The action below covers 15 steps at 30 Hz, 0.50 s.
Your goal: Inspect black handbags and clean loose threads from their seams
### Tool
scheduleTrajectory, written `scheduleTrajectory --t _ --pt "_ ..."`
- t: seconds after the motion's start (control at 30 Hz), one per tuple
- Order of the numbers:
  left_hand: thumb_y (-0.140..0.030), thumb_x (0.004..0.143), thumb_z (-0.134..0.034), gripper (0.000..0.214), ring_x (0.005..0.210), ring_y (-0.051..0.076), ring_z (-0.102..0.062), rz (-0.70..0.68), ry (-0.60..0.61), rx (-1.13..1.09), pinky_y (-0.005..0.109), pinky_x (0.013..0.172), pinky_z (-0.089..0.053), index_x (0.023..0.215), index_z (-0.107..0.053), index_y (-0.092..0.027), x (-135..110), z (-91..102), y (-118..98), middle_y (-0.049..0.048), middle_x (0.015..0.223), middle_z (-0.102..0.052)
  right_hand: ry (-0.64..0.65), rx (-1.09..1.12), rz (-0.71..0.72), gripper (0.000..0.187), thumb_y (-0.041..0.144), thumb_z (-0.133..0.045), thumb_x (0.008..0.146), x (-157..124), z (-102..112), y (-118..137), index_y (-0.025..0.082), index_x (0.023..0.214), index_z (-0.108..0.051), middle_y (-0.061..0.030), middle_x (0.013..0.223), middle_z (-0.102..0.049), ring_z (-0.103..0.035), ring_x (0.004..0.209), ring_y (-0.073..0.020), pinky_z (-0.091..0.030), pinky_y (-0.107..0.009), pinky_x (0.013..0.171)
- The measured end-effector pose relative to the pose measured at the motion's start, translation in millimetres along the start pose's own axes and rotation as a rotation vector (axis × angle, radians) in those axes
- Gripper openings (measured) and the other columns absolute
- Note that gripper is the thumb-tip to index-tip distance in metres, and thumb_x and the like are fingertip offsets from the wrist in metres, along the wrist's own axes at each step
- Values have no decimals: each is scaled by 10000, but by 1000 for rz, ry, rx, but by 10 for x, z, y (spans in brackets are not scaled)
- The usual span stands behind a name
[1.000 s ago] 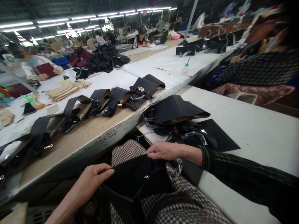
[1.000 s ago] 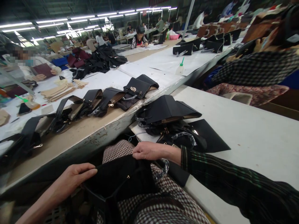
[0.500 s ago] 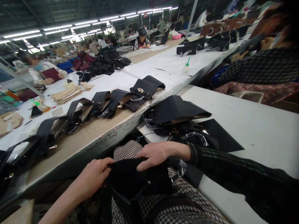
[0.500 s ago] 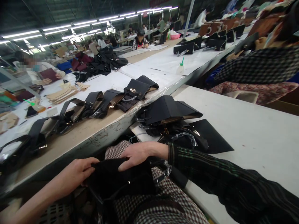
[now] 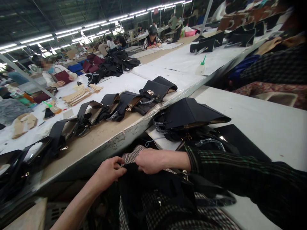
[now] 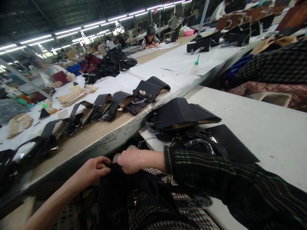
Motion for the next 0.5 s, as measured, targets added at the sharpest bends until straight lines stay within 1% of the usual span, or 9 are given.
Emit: scheduleTrajectory --t 0.07,0.17,0.23,0.3,0.4,0.5 --pt "-369 757 -601 319 559 148 -575 34 39 -16 236 532 -423 946 -662 -119 22 -54 81 0 661 -647 31 -96 -21 220 213 -565 801 6 -34 16 111 903 -731 -153 832 -726 -680 771 -249 -463 -294 609" --pt "-398 797 -545 277 520 156 -582 71 63 14 238 495 -423 786 -643 -139 -31 -93 130 -5 609 -600 54 -146 -17 282 234 -515 827 45 -67 23 99 946 -732 -178 855 -732 -695 782 -277 -468 -305 574" --pt "-406 820 -518 285 475 148 -551 66 30 76 230 468 -373 675 -589 -172 -73 -67 103 -28 547 -529 63 -148 -8 296 241 -499 836 68 -77 16 101 955 -732 -183 867 -735 -698 791 -283 -475 -309 571" --pt "-374 835 -506 300 472 130 -503 28 -34 143 227 485 -313 597 -527 -194 -90 -19 39 -45 520 -466 74 -147 -6 295 244 -497 842 72 -77 3 103 954 -731 -188 880 -735 -699 807 -287 -483 -313 581" --pt "-314 841 -507 307 506 115 -434 -27 -118 196 239 531 -261 558 -487 -197 -83 16 -25 -52 511 -424 92 -140 -11 289 246 -494 856 39 -60 -19 95 946 -723 -198 908 -729 -697 838 -302 -486 -328 602" --pt "-323 857 -498 296 506 116 -429 -27 -135 167 239 527 -259 591 -535 -198 -67 -17 13 -53 509 -437 101 -128 -24 284 260 -495 874 23 -59 -71 106 990 -704 -184 950 -725 -691 878 -303 -489 -340 647"
Point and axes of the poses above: each hand's wrist, its own x-axis towards the middle knuckle, its own z-axis out of the back of the hand, y = z × x, the point moved 9 cm from there along x, towards the middle knuckle
